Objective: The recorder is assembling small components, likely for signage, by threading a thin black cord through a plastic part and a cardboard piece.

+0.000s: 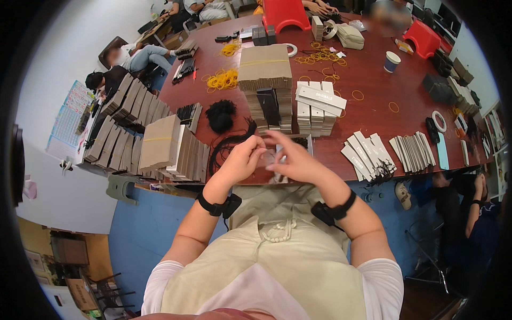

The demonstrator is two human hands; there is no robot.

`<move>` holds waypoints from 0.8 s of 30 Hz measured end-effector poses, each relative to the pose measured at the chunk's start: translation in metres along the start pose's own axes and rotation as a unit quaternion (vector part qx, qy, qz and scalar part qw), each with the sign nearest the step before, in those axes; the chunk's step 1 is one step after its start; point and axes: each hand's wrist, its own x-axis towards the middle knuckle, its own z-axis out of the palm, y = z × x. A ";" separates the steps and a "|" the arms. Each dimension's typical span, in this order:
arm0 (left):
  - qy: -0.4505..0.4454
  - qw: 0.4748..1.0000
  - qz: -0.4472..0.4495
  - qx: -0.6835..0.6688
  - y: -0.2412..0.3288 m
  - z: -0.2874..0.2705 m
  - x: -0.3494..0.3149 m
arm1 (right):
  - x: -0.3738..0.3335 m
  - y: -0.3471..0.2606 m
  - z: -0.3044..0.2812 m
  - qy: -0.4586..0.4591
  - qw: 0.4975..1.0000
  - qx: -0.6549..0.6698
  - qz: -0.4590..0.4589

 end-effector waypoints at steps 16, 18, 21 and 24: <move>0.010 0.770 -0.067 -0.635 -0.053 -0.037 -0.024 | -0.006 0.044 -0.057 0.025 0.792 0.606 -0.073; -0.001 0.745 -0.053 -0.665 -0.053 -0.040 -0.023 | -0.010 0.043 -0.062 0.062 0.753 0.653 -0.063; -0.027 0.678 0.027 -0.734 -0.052 -0.044 -0.022 | -0.014 0.037 -0.059 0.104 0.758 0.640 -0.073; 0.012 0.681 -0.029 -0.731 -0.048 -0.050 -0.029 | -0.014 0.038 -0.057 0.175 0.789 0.584 -0.069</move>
